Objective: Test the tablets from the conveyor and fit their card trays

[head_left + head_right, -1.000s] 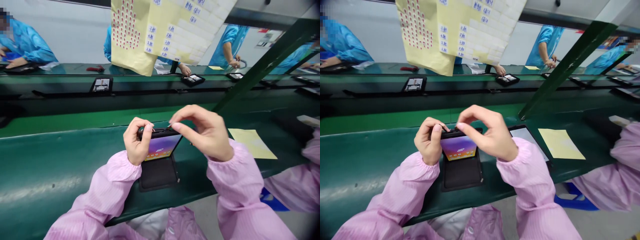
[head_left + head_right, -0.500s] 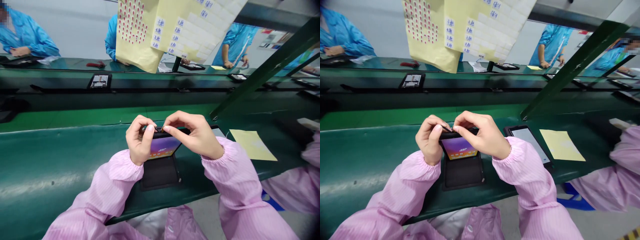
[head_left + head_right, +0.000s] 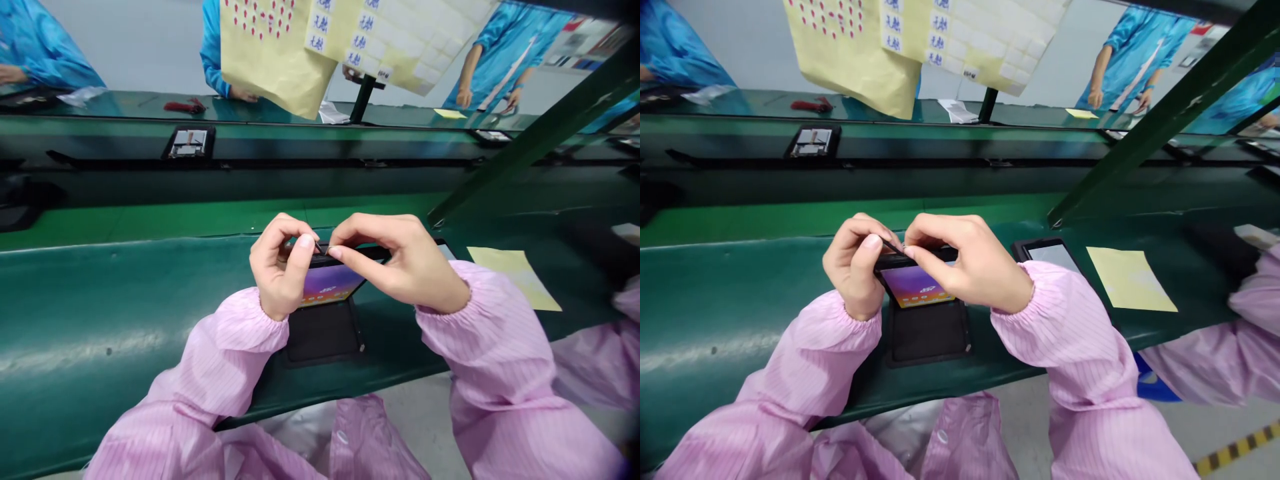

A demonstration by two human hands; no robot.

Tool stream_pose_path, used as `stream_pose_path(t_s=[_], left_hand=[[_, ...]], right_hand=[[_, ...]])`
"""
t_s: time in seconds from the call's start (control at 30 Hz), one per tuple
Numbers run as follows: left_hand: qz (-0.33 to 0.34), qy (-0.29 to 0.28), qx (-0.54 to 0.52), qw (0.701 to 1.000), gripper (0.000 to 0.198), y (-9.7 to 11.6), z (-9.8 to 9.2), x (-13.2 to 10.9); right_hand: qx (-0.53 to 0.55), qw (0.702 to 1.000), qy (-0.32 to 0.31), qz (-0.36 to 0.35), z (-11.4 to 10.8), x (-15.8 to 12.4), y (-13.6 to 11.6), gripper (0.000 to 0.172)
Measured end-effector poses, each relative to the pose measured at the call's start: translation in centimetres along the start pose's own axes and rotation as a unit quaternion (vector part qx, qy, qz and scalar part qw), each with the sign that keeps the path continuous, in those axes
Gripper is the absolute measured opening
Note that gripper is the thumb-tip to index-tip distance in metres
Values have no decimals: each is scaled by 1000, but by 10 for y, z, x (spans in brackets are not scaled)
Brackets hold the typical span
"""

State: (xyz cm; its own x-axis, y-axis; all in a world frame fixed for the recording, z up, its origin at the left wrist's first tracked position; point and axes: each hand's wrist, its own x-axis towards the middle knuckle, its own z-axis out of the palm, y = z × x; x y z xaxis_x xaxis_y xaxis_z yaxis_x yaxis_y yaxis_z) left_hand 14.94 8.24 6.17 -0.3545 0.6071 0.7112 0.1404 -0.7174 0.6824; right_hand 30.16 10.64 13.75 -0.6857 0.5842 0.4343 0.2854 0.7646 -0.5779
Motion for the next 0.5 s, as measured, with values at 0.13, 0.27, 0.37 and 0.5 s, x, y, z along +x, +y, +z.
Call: stream_pose_path(t_s=[0.13,0.27,0.37,0.5], left_hand=[[-10,1,-10,1000,18,-2,0,3],[-24,-8,-15,1000,19,-3,-1,6],[-37,-16,-52,998,15,-5,-1,10],[-163,-62,-147,974,29,-17,-4,17]], right_hand=[[19,1000,0,14,2,0,4,9],[19,1000,5,12,2,5,6,10],[11,1000,-3,4,-2,8,7,7],[-70,987,139,-37,0,-1,19,20]])
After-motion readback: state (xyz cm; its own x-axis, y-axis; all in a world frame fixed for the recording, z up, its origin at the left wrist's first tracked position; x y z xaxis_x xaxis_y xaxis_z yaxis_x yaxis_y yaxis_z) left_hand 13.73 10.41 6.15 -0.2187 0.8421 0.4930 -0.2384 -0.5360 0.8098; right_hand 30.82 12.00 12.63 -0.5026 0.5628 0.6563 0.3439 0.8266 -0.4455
